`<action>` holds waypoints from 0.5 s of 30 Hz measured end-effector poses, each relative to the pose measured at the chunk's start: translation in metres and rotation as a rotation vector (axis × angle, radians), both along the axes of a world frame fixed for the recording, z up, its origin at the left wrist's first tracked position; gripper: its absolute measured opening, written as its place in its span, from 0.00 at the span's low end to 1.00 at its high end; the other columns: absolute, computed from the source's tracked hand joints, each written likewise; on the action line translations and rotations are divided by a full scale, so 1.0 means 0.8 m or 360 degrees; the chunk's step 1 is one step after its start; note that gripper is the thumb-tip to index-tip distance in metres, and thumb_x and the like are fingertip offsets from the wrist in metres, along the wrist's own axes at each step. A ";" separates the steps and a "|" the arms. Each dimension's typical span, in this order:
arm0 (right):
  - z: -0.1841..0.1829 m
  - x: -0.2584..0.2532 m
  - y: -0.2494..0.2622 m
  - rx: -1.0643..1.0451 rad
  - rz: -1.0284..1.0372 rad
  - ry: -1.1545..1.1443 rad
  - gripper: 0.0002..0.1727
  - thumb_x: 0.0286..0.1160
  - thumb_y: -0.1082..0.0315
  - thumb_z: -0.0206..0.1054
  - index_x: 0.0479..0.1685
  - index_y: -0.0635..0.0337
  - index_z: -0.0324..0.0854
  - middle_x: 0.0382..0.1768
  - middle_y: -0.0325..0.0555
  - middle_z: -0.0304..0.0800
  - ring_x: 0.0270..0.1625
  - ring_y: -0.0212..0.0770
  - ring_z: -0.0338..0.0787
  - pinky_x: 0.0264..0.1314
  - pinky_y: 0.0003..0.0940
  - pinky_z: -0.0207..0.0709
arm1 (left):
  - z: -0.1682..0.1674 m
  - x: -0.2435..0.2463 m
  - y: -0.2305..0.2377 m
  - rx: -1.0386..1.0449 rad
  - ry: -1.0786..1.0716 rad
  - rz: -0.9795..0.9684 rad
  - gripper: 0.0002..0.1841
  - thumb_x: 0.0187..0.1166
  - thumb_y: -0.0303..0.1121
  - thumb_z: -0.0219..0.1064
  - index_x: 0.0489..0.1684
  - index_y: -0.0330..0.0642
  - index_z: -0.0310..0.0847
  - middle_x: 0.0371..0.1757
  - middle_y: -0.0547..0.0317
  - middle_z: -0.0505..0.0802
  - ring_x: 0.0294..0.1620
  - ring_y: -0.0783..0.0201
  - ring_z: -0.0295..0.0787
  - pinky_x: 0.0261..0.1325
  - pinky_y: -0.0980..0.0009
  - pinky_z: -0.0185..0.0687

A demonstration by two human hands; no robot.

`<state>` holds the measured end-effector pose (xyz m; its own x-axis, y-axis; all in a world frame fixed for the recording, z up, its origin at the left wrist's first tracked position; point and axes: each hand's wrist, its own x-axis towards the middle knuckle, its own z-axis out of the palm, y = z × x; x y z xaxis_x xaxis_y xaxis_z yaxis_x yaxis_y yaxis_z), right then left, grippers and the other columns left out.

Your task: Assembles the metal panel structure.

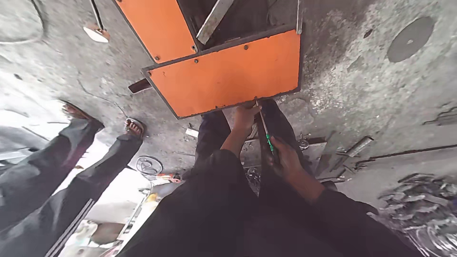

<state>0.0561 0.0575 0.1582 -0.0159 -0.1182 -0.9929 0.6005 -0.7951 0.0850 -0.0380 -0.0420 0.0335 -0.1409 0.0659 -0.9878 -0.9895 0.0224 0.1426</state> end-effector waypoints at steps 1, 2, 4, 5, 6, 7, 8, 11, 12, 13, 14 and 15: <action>0.004 -0.005 -0.007 0.0038 -0.0007 -0.0057 0.19 0.97 0.61 0.46 0.74 0.61 0.69 0.30 0.47 0.86 0.14 0.31 0.77 0.13 0.22 0.71 | 0.001 -0.001 -0.003 0.0006 -0.0006 -0.0014 0.16 0.80 0.24 0.69 0.65 0.33 0.82 0.42 0.46 0.92 0.33 0.59 0.92 0.40 0.62 0.93; 0.006 -0.012 -0.014 0.0077 -0.0005 -0.0095 0.19 0.96 0.61 0.47 0.74 0.61 0.69 0.29 0.47 0.87 0.14 0.31 0.76 0.13 0.22 0.70 | 0.000 -0.005 -0.004 0.0011 -0.0016 -0.0017 0.16 0.80 0.24 0.69 0.65 0.33 0.82 0.42 0.46 0.92 0.33 0.58 0.92 0.41 0.61 0.93; 0.009 -0.023 -0.023 0.0144 -0.0017 -0.0118 0.19 0.96 0.61 0.48 0.75 0.61 0.69 0.28 0.47 0.87 0.14 0.31 0.76 0.12 0.22 0.69 | -0.002 -0.014 -0.003 0.0018 -0.0043 -0.0040 0.14 0.80 0.24 0.69 0.61 0.31 0.83 0.39 0.47 0.93 0.31 0.59 0.92 0.39 0.62 0.93; 0.011 -0.027 -0.026 0.0165 -0.0048 -0.0121 0.18 0.96 0.62 0.49 0.73 0.62 0.70 0.28 0.48 0.87 0.13 0.30 0.76 0.11 0.21 0.69 | -0.002 -0.016 -0.003 0.0031 -0.0061 -0.0050 0.13 0.80 0.24 0.69 0.59 0.31 0.83 0.38 0.47 0.93 0.30 0.59 0.92 0.39 0.63 0.93; 0.014 -0.030 -0.029 0.0173 -0.0097 -0.0120 0.18 0.96 0.63 0.48 0.72 0.62 0.71 0.27 0.47 0.86 0.13 0.30 0.76 0.11 0.21 0.68 | -0.003 -0.016 -0.004 0.0040 -0.0079 -0.0051 0.12 0.81 0.25 0.69 0.58 0.30 0.84 0.37 0.48 0.93 0.30 0.60 0.92 0.39 0.64 0.92; 0.015 -0.031 -0.032 0.0171 -0.0147 -0.0109 0.17 0.96 0.63 0.48 0.71 0.63 0.71 0.27 0.47 0.85 0.13 0.30 0.75 0.11 0.20 0.68 | -0.003 -0.017 -0.005 0.0050 -0.0091 -0.0052 0.11 0.81 0.25 0.69 0.57 0.30 0.84 0.36 0.48 0.93 0.30 0.60 0.91 0.38 0.65 0.92; 0.017 -0.033 -0.035 0.0169 -0.0201 -0.0111 0.17 0.96 0.63 0.48 0.70 0.63 0.71 0.27 0.46 0.84 0.13 0.30 0.75 0.11 0.21 0.68 | -0.002 -0.019 -0.006 0.0050 -0.0103 -0.0068 0.11 0.81 0.25 0.69 0.57 0.29 0.83 0.36 0.48 0.92 0.30 0.60 0.91 0.38 0.65 0.92; 0.018 -0.048 -0.040 0.0183 -0.0250 -0.0175 0.16 0.95 0.63 0.49 0.69 0.62 0.71 0.27 0.46 0.85 0.12 0.29 0.74 0.09 0.21 0.67 | -0.001 -0.032 0.000 -0.0015 -0.0145 -0.0129 0.11 0.80 0.24 0.69 0.55 0.29 0.82 0.36 0.48 0.92 0.29 0.61 0.91 0.37 0.66 0.92; 0.018 -0.051 -0.040 0.0200 -0.0208 -0.0180 0.17 0.95 0.63 0.50 0.70 0.63 0.71 0.26 0.46 0.85 0.11 0.30 0.74 0.08 0.21 0.67 | 0.000 -0.034 0.002 -0.0035 -0.0146 -0.0167 0.10 0.80 0.24 0.69 0.54 0.28 0.82 0.34 0.48 0.92 0.28 0.61 0.91 0.36 0.66 0.92; 0.018 -0.052 -0.041 0.0235 -0.0077 -0.0158 0.17 0.95 0.63 0.51 0.71 0.65 0.72 0.26 0.47 0.85 0.11 0.30 0.73 0.08 0.22 0.67 | 0.000 -0.034 0.003 -0.0055 -0.0150 -0.0210 0.09 0.81 0.24 0.69 0.53 0.29 0.83 0.34 0.49 0.92 0.27 0.62 0.90 0.36 0.66 0.91; 0.016 -0.051 -0.039 0.0304 0.0197 -0.0100 0.19 0.95 0.64 0.51 0.73 0.66 0.73 0.27 0.47 0.86 0.12 0.31 0.74 0.10 0.22 0.68 | -0.001 -0.033 0.004 -0.0077 -0.0143 -0.0245 0.09 0.81 0.25 0.68 0.52 0.29 0.83 0.33 0.49 0.92 0.27 0.62 0.90 0.35 0.66 0.91; 0.014 -0.051 -0.034 0.0416 0.0673 -0.0006 0.20 0.95 0.64 0.52 0.75 0.65 0.75 0.29 0.46 0.88 0.15 0.32 0.77 0.14 0.23 0.71 | -0.003 -0.032 0.004 -0.0095 -0.0137 -0.0249 0.09 0.81 0.25 0.69 0.52 0.29 0.84 0.33 0.49 0.92 0.28 0.61 0.90 0.36 0.65 0.91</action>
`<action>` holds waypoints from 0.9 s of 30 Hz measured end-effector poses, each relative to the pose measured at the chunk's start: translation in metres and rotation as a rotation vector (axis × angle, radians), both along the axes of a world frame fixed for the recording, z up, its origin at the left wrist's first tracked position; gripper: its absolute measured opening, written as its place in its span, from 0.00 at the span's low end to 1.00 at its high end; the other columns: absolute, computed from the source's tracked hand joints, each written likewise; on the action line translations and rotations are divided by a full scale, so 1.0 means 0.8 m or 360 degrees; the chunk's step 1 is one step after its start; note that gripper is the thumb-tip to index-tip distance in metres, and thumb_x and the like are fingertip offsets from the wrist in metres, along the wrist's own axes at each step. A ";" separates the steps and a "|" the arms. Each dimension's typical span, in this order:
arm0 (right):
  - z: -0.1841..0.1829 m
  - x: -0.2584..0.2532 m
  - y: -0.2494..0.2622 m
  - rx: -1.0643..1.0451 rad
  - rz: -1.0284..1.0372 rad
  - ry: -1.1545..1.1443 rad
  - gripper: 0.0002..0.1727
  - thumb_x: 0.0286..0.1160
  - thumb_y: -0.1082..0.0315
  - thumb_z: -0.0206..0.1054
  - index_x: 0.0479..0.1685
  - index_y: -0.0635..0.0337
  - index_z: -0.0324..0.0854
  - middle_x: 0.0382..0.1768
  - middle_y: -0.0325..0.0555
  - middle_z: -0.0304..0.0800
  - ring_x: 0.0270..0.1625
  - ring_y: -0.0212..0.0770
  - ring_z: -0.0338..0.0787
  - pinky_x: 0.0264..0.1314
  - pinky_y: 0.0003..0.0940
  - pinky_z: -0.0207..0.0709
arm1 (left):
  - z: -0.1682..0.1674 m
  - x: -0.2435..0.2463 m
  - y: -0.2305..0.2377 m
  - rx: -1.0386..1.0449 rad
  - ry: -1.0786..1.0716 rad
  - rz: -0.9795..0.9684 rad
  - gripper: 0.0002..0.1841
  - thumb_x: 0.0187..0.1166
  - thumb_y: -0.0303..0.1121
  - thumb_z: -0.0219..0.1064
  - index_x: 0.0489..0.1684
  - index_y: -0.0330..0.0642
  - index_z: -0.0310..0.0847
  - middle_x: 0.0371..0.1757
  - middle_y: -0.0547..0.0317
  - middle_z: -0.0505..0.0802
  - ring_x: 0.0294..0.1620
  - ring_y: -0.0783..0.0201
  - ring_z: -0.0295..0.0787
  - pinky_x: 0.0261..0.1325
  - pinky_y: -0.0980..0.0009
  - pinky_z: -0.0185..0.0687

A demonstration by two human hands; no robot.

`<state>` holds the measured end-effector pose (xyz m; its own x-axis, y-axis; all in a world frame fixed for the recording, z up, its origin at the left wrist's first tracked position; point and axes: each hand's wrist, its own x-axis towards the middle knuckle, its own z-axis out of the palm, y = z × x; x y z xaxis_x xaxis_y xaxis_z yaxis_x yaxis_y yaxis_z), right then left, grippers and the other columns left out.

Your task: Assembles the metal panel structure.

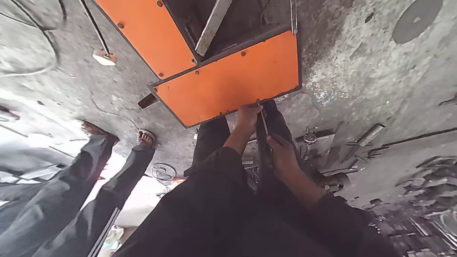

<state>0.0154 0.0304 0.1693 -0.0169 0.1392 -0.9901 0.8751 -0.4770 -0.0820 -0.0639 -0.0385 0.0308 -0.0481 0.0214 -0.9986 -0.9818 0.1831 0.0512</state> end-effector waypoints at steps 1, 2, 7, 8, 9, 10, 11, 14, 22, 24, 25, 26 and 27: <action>-0.001 -0.004 0.011 0.0095 0.0672 0.0002 0.21 0.94 0.62 0.52 0.79 0.59 0.76 0.36 0.45 0.91 0.24 0.35 0.84 0.25 0.27 0.79 | -0.002 -0.001 0.001 -0.0007 -0.0002 0.0019 0.09 0.82 0.26 0.68 0.53 0.29 0.84 0.35 0.48 0.92 0.29 0.61 0.91 0.37 0.64 0.92; 0.002 -0.012 0.023 0.0101 0.1310 -0.0075 0.25 0.94 0.58 0.50 0.86 0.50 0.71 0.51 0.48 0.94 0.43 0.43 0.93 0.48 0.38 0.85 | -0.003 0.000 0.002 -0.0008 -0.0007 0.0067 0.09 0.82 0.26 0.67 0.53 0.29 0.83 0.36 0.47 0.93 0.30 0.60 0.91 0.39 0.63 0.92; 0.008 -0.035 0.039 0.0187 0.2383 -0.0202 0.30 0.93 0.57 0.45 0.95 0.41 0.57 0.62 0.59 0.89 0.53 0.61 0.94 0.50 0.58 0.86 | -0.003 0.001 0.007 0.0019 -0.0056 0.0294 0.07 0.85 0.26 0.63 0.50 0.28 0.80 0.35 0.46 0.93 0.31 0.57 0.94 0.40 0.61 0.94; 0.006 -0.039 0.041 0.0128 0.2289 -0.0228 0.30 0.94 0.55 0.45 0.95 0.39 0.57 0.64 0.57 0.89 0.57 0.60 0.93 0.55 0.58 0.85 | -0.004 -0.002 0.008 -0.0004 -0.0022 0.0226 0.07 0.84 0.25 0.64 0.48 0.28 0.80 0.33 0.46 0.93 0.30 0.57 0.94 0.39 0.61 0.94; 0.006 -0.039 0.042 0.0057 0.2158 -0.0258 0.30 0.94 0.53 0.45 0.95 0.38 0.57 0.66 0.55 0.88 0.62 0.59 0.92 0.62 0.58 0.83 | -0.005 -0.003 0.007 -0.0049 0.0026 0.0055 0.08 0.83 0.27 0.67 0.47 0.28 0.82 0.33 0.46 0.94 0.30 0.57 0.94 0.39 0.60 0.94; 0.006 -0.034 0.044 0.0020 0.2041 -0.0265 0.30 0.94 0.52 0.45 0.94 0.38 0.58 0.67 0.54 0.88 0.64 0.57 0.91 0.66 0.58 0.82 | -0.005 -0.005 0.005 -0.0095 0.0094 -0.0239 0.10 0.81 0.31 0.70 0.47 0.29 0.86 0.36 0.47 0.95 0.33 0.58 0.94 0.43 0.59 0.93; 0.004 -0.027 0.046 0.0024 0.1939 -0.0251 0.29 0.94 0.51 0.46 0.94 0.38 0.59 0.67 0.53 0.89 0.65 0.56 0.90 0.68 0.58 0.80 | -0.005 -0.012 0.005 -0.0139 0.0175 -0.0595 0.14 0.81 0.37 0.72 0.50 0.32 0.88 0.41 0.47 0.95 0.40 0.56 0.94 0.50 0.54 0.90; -0.001 0.003 0.054 0.0095 0.1668 -0.0179 0.29 0.93 0.50 0.51 0.90 0.44 0.65 0.61 0.52 0.92 0.60 0.53 0.92 0.67 0.56 0.81 | 0.009 -0.030 0.015 -0.0244 0.0431 -0.1499 0.20 0.82 0.47 0.69 0.57 0.38 0.85 0.50 0.44 0.93 0.55 0.46 0.92 0.60 0.42 0.84; -0.009 0.083 0.082 0.0230 0.1235 -0.0147 0.27 0.91 0.53 0.56 0.85 0.53 0.71 0.57 0.55 0.92 0.53 0.49 0.92 0.63 0.52 0.82 | 0.029 0.002 0.013 -0.0212 0.0809 -0.1674 0.12 0.86 0.36 0.62 0.56 0.37 0.77 0.46 0.36 0.89 0.49 0.35 0.90 0.45 0.39 0.86; -0.008 0.088 0.082 0.0303 0.1143 -0.0091 0.27 0.91 0.55 0.57 0.84 0.55 0.72 0.49 0.53 0.92 0.44 0.45 0.91 0.52 0.48 0.85 | 0.020 0.001 0.019 -0.0284 0.0698 -0.1543 0.12 0.85 0.36 0.63 0.55 0.37 0.79 0.44 0.40 0.91 0.48 0.40 0.91 0.46 0.41 0.86; -0.009 0.089 0.081 0.0355 0.1111 -0.0032 0.27 0.91 0.54 0.56 0.84 0.56 0.72 0.43 0.50 0.91 0.37 0.42 0.89 0.44 0.44 0.85 | 0.012 -0.002 0.026 -0.0367 0.0593 -0.1472 0.13 0.83 0.36 0.64 0.56 0.38 0.82 0.46 0.44 0.93 0.50 0.44 0.93 0.52 0.43 0.87; -0.012 0.087 0.081 0.0431 0.1110 0.0054 0.27 0.91 0.53 0.56 0.83 0.57 0.72 0.40 0.47 0.90 0.34 0.39 0.88 0.41 0.41 0.85 | 0.006 -0.003 0.032 -0.0426 0.0534 -0.1381 0.13 0.84 0.36 0.63 0.57 0.38 0.83 0.47 0.46 0.94 0.51 0.47 0.93 0.56 0.45 0.86; -0.016 0.083 0.082 0.0509 0.1155 0.0150 0.28 0.90 0.52 0.56 0.81 0.58 0.73 0.41 0.47 0.91 0.34 0.39 0.89 0.43 0.41 0.87 | 0.004 0.000 0.035 -0.0462 0.0521 -0.1308 0.14 0.85 0.36 0.63 0.58 0.37 0.83 0.49 0.46 0.94 0.51 0.49 0.93 0.58 0.46 0.87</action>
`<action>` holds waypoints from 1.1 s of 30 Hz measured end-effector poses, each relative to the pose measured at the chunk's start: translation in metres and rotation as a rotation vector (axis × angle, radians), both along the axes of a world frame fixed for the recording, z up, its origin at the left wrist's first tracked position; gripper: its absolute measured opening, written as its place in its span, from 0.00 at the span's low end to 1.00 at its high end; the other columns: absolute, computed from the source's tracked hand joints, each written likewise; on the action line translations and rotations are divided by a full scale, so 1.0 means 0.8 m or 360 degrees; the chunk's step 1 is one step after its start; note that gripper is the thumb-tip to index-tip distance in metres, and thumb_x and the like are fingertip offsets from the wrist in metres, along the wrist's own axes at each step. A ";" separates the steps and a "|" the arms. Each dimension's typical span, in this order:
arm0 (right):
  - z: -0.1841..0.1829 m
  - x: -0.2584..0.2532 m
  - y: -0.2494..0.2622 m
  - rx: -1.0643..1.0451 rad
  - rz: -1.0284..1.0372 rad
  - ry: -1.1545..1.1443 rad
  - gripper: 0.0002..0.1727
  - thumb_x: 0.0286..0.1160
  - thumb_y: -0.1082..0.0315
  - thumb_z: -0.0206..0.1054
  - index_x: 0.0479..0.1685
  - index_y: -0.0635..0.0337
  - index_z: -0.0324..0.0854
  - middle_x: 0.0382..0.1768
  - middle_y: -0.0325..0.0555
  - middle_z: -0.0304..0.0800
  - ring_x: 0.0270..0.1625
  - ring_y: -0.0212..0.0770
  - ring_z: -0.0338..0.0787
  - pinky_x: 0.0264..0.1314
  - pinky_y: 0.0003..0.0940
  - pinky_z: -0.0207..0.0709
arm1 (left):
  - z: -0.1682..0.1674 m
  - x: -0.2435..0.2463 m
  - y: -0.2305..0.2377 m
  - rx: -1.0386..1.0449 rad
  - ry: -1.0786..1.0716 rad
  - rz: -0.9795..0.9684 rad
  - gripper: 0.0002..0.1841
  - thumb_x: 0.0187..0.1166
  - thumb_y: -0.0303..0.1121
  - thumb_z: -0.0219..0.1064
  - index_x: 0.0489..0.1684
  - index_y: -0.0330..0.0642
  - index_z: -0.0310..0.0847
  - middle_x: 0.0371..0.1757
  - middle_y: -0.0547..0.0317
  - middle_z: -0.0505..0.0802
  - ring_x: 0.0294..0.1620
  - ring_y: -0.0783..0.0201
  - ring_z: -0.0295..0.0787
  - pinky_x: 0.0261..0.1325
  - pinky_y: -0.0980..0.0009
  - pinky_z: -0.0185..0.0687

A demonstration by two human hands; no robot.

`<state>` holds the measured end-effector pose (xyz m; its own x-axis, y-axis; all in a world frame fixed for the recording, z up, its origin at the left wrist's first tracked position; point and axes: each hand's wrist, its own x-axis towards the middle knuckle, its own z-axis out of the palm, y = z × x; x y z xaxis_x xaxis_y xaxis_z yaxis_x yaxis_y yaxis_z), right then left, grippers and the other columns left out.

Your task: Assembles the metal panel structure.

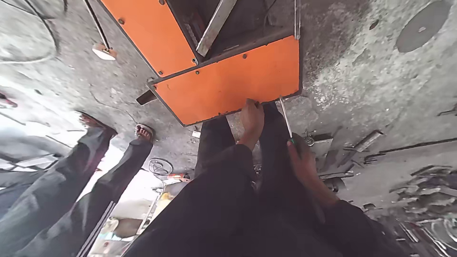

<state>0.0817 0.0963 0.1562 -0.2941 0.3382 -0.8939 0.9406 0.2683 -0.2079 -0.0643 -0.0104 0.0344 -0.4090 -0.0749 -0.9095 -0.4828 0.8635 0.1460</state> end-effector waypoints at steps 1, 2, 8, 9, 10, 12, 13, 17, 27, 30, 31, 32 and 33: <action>-0.007 -0.008 0.003 0.0047 0.0099 0.0106 0.28 0.90 0.50 0.56 0.80 0.59 0.74 0.42 0.48 0.93 0.36 0.40 0.91 0.45 0.43 0.87 | 0.003 0.007 0.001 0.0005 0.0048 0.0034 0.14 0.87 0.37 0.62 0.59 0.37 0.82 0.48 0.45 0.94 0.50 0.48 0.94 0.57 0.47 0.87; -0.018 -0.020 0.009 0.0085 0.0225 0.0195 0.29 0.90 0.48 0.56 0.80 0.57 0.75 0.42 0.50 0.93 0.37 0.43 0.92 0.46 0.46 0.87 | 0.009 0.017 -0.001 0.0053 0.0124 0.0035 0.14 0.89 0.39 0.60 0.60 0.38 0.80 0.46 0.43 0.94 0.47 0.45 0.94 0.52 0.45 0.88; -0.118 -0.122 0.061 0.0203 0.1138 0.0510 0.20 0.91 0.58 0.58 0.73 0.57 0.78 0.53 0.62 0.89 0.55 0.65 0.92 0.51 0.62 0.85 | -0.004 0.015 0.000 -0.0022 0.0086 -0.0158 0.14 0.89 0.38 0.57 0.61 0.39 0.81 0.50 0.43 0.94 0.53 0.43 0.94 0.56 0.41 0.86; -0.133 -0.139 0.069 0.0204 0.1239 0.0540 0.19 0.91 0.59 0.57 0.72 0.56 0.79 0.53 0.63 0.89 0.57 0.66 0.91 0.54 0.62 0.84 | -0.006 0.014 -0.003 -0.0012 0.0096 -0.0197 0.14 0.88 0.37 0.58 0.60 0.39 0.81 0.50 0.43 0.94 0.53 0.43 0.94 0.56 0.42 0.86; -0.151 -0.156 0.078 0.0211 0.1336 0.0573 0.18 0.90 0.61 0.57 0.71 0.54 0.80 0.55 0.63 0.89 0.60 0.66 0.90 0.56 0.62 0.84 | -0.001 0.014 -0.009 0.0041 0.0126 -0.0274 0.13 0.89 0.37 0.58 0.59 0.39 0.80 0.49 0.42 0.93 0.53 0.42 0.93 0.55 0.42 0.87; -0.179 -0.181 0.089 0.0185 0.1507 0.0680 0.19 0.87 0.65 0.58 0.72 0.51 0.81 0.57 0.63 0.88 0.63 0.66 0.87 0.61 0.62 0.80 | 0.010 0.021 -0.035 0.0251 0.0302 -0.0542 0.11 0.88 0.35 0.61 0.55 0.37 0.77 0.43 0.40 0.90 0.46 0.40 0.92 0.46 0.43 0.88; -0.187 -0.190 0.091 0.0151 0.1572 0.0750 0.18 0.86 0.67 0.59 0.71 0.50 0.81 0.56 0.62 0.87 0.64 0.66 0.86 0.61 0.63 0.80 | 0.001 0.019 -0.044 0.0350 0.0399 -0.0707 0.10 0.86 0.34 0.63 0.53 0.36 0.79 0.42 0.39 0.90 0.44 0.39 0.92 0.44 0.43 0.88; -0.199 -0.196 0.084 0.0177 0.1680 0.1128 0.18 0.86 0.69 0.59 0.68 0.45 0.86 0.57 0.60 0.88 0.63 0.65 0.86 0.60 0.63 0.77 | -0.005 -0.003 -0.052 0.0591 0.0504 -0.0991 0.10 0.87 0.33 0.64 0.50 0.34 0.84 0.43 0.39 0.92 0.45 0.39 0.93 0.48 0.43 0.87; -0.195 -0.125 -0.009 0.0041 0.1140 0.0867 0.17 0.80 0.55 0.71 0.50 0.61 0.88 0.48 0.56 0.92 0.50 0.56 0.94 0.51 0.54 0.88 | -0.024 -0.057 -0.171 0.0071 0.1095 -0.0793 0.34 0.89 0.50 0.60 0.89 0.38 0.62 0.92 0.31 0.59 0.93 0.33 0.49 0.91 0.33 0.42; -0.207 -0.120 -0.016 0.0177 0.1147 0.0960 0.13 0.82 0.61 0.68 0.46 0.62 0.90 0.46 0.56 0.94 0.51 0.56 0.95 0.54 0.51 0.88 | -0.113 -0.039 -0.162 -0.0001 0.1782 -0.0878 0.32 0.83 0.56 0.59 0.82 0.48 0.73 0.84 0.25 0.71 0.89 0.26 0.57 0.84 0.22 0.42; -0.200 -0.112 -0.019 0.0190 0.1181 0.0966 0.12 0.82 0.64 0.66 0.47 0.63 0.90 0.47 0.57 0.94 0.52 0.57 0.95 0.55 0.51 0.88 | -0.117 -0.031 -0.162 -0.0006 0.1851 -0.0870 0.32 0.81 0.56 0.60 0.81 0.50 0.75 0.82 0.25 0.74 0.87 0.26 0.62 0.83 0.22 0.44; -0.190 -0.102 -0.024 0.0178 0.1232 0.0976 0.12 0.83 0.66 0.65 0.48 0.64 0.90 0.48 0.58 0.94 0.53 0.58 0.94 0.56 0.51 0.88 | -0.110 -0.022 -0.166 -0.0018 0.1822 -0.0885 0.32 0.81 0.57 0.59 0.82 0.51 0.74 0.81 0.25 0.75 0.87 0.26 0.63 0.83 0.22 0.44; -0.194 -0.109 -0.023 0.0170 0.1319 0.1043 0.12 0.84 0.66 0.64 0.48 0.65 0.89 0.49 0.59 0.93 0.54 0.58 0.94 0.57 0.50 0.88 | -0.111 -0.029 -0.167 -0.0060 0.1820 -0.0889 0.32 0.82 0.57 0.58 0.83 0.52 0.74 0.82 0.26 0.75 0.87 0.27 0.62 0.84 0.22 0.43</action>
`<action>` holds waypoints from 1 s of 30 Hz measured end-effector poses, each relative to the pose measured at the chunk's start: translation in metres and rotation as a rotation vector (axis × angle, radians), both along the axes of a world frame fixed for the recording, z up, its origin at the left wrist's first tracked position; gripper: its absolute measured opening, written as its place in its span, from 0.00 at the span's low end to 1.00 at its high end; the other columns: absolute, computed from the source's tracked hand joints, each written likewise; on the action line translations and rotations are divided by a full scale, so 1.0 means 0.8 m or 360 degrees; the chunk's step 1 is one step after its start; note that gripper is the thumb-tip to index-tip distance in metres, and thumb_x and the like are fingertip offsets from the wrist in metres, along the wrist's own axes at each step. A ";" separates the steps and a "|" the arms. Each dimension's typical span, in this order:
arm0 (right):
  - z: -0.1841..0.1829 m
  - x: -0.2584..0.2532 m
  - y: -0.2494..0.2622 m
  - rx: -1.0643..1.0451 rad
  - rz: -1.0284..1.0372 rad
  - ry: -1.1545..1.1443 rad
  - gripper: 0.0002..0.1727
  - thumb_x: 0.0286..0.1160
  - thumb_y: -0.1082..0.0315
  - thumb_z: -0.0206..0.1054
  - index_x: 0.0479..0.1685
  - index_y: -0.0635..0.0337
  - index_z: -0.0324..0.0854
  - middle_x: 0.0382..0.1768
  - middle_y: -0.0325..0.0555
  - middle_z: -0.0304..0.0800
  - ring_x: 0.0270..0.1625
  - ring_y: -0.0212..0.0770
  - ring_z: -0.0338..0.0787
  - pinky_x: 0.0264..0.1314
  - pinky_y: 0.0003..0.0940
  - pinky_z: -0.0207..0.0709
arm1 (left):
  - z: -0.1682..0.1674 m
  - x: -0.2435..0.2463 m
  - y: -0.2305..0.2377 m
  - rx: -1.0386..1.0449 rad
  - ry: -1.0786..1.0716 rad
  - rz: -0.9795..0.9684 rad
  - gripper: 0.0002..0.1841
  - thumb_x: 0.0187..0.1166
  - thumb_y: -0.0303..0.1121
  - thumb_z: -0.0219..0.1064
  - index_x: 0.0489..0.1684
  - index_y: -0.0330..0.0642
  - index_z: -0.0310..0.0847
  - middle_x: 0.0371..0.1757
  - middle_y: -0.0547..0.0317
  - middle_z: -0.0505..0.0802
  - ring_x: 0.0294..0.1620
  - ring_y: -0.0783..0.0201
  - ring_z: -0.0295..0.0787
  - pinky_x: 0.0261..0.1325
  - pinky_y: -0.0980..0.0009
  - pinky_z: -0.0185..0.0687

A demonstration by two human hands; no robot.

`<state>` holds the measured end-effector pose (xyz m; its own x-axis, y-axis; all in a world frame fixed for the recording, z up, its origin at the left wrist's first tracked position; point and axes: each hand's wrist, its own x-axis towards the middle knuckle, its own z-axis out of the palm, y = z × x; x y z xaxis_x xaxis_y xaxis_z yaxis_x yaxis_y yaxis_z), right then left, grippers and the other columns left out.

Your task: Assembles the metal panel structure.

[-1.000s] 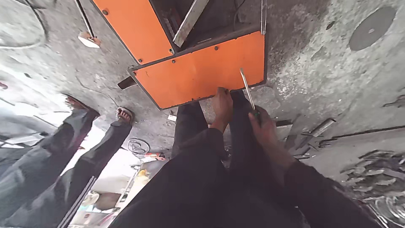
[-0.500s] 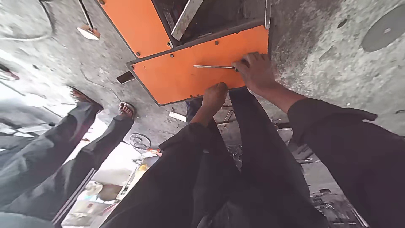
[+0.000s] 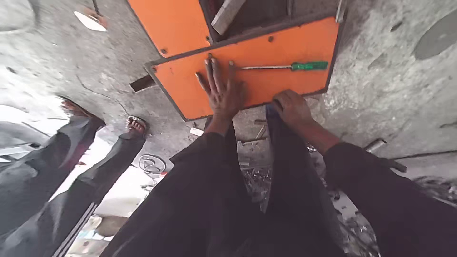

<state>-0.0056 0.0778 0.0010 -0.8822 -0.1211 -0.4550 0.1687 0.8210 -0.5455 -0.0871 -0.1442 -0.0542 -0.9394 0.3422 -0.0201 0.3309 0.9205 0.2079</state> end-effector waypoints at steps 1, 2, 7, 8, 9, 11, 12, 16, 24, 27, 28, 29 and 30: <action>-0.009 -0.012 0.004 0.0007 0.0099 0.0065 0.11 0.85 0.67 0.63 0.49 0.65 0.88 0.50 0.60 0.93 0.56 0.59 0.94 0.58 0.50 0.88 | -0.005 -0.011 0.001 -0.0017 0.0043 0.0013 0.32 0.83 0.57 0.57 0.83 0.52 0.73 0.82 0.26 0.75 0.87 0.27 0.63 0.83 0.22 0.44; -0.010 -0.016 0.008 0.0009 0.0196 0.0075 0.12 0.85 0.67 0.63 0.49 0.65 0.88 0.51 0.60 0.92 0.57 0.60 0.93 0.59 0.50 0.88 | -0.007 -0.011 0.002 -0.0019 0.0071 0.0020 0.31 0.83 0.57 0.57 0.83 0.52 0.74 0.82 0.26 0.75 0.86 0.27 0.64 0.82 0.22 0.45; -0.005 -0.032 0.030 -0.0087 0.0521 -0.0058 0.12 0.85 0.69 0.62 0.54 0.66 0.88 0.53 0.62 0.91 0.58 0.62 0.92 0.57 0.54 0.88 | -0.009 -0.002 0.007 0.0025 0.0026 0.0017 0.31 0.84 0.55 0.57 0.85 0.52 0.72 0.83 0.27 0.73 0.88 0.27 0.62 0.82 0.21 0.44; -0.005 -0.034 0.029 -0.0099 0.0566 -0.0058 0.12 0.85 0.69 0.62 0.55 0.66 0.88 0.53 0.63 0.90 0.58 0.62 0.92 0.57 0.54 0.88 | -0.006 0.000 0.004 0.0025 0.0013 0.0036 0.32 0.84 0.56 0.57 0.85 0.53 0.72 0.84 0.28 0.73 0.88 0.28 0.61 0.83 0.21 0.43; -0.004 -0.030 0.027 -0.0120 0.0606 -0.0044 0.12 0.85 0.70 0.62 0.55 0.66 0.88 0.53 0.63 0.90 0.58 0.63 0.92 0.57 0.54 0.89 | -0.002 0.005 0.000 0.0021 0.0000 0.0042 0.31 0.84 0.56 0.58 0.85 0.54 0.72 0.84 0.29 0.73 0.89 0.29 0.61 0.83 0.22 0.43; -0.003 -0.038 0.032 -0.0168 0.0719 -0.0033 0.11 0.83 0.73 0.61 0.55 0.68 0.87 0.54 0.63 0.90 0.59 0.63 0.92 0.59 0.53 0.88 | -0.004 0.002 0.000 0.0034 0.0016 0.0016 0.31 0.84 0.56 0.58 0.85 0.54 0.72 0.84 0.29 0.73 0.88 0.29 0.61 0.83 0.22 0.43; -0.007 -0.050 0.042 -0.0191 0.0821 -0.0014 0.11 0.83 0.75 0.61 0.54 0.68 0.86 0.53 0.62 0.90 0.60 0.62 0.91 0.60 0.52 0.88 | -0.010 -0.004 0.005 0.0046 0.0043 0.0012 0.31 0.84 0.56 0.58 0.85 0.54 0.72 0.84 0.29 0.73 0.88 0.29 0.61 0.83 0.22 0.43; -0.016 -0.074 0.050 -0.0373 0.1293 0.0106 0.10 0.82 0.79 0.58 0.49 0.72 0.85 0.49 0.63 0.90 0.56 0.62 0.92 0.55 0.52 0.88 | -0.009 0.004 -0.002 0.0026 0.0027 0.0027 0.32 0.82 0.56 0.59 0.85 0.55 0.71 0.86 0.31 0.71 0.89 0.30 0.60 0.85 0.23 0.41; 0.027 -0.086 0.064 0.0057 0.0657 0.0056 0.14 0.82 0.67 0.66 0.61 0.59 0.87 0.62 0.62 0.87 0.68 0.65 0.86 0.67 0.61 0.80 | -0.012 0.003 0.000 0.0041 0.0031 0.0038 0.32 0.82 0.57 0.59 0.86 0.57 0.71 0.85 0.32 0.72 0.90 0.32 0.60 0.86 0.25 0.41; 0.021 -0.105 0.092 0.0344 0.0331 -0.0069 0.22 0.76 0.62 0.73 0.68 0.58 0.83 0.67 0.65 0.83 0.73 0.70 0.80 0.70 0.67 0.73 | -0.010 0.000 0.000 0.0039 0.0044 0.0057 0.32 0.82 0.56 0.60 0.85 0.57 0.73 0.85 0.33 0.73 0.89 0.32 0.61 0.86 0.25 0.41; 0.022 -0.103 0.101 0.0356 0.0292 -0.0090 0.20 0.79 0.62 0.71 0.65 0.61 0.83 0.64 0.66 0.84 0.70 0.70 0.82 0.69 0.66 0.76 | -0.009 0.000 0.001 0.0058 0.0036 0.0053 0.31 0.82 0.56 0.59 0.85 0.56 0.73 0.85 0.33 0.73 0.89 0.32 0.61 0.86 0.26 0.41; 0.028 -0.098 0.107 0.0335 0.0265 -0.0124 0.18 0.81 0.62 0.69 0.64 0.62 0.83 0.63 0.66 0.84 0.69 0.69 0.83 0.68 0.64 0.78 | -0.006 0.000 0.002 0.0100 0.0006 0.0064 0.30 0.82 0.55 0.60 0.84 0.56 0.74 0.85 0.33 0.74 0.90 0.33 0.61 0.87 0.26 0.41; 0.040 -0.088 0.109 0.0297 0.0227 -0.0151 0.18 0.83 0.61 0.66 0.64 0.63 0.83 0.63 0.66 0.84 0.67 0.67 0.85 0.66 0.63 0.79 | -0.001 0.003 0.000 0.0180 -0.0048 0.0088 0.29 0.83 0.53 0.62 0.82 0.55 0.76 0.84 0.34 0.75 0.90 0.34 0.61 0.88 0.27 0.41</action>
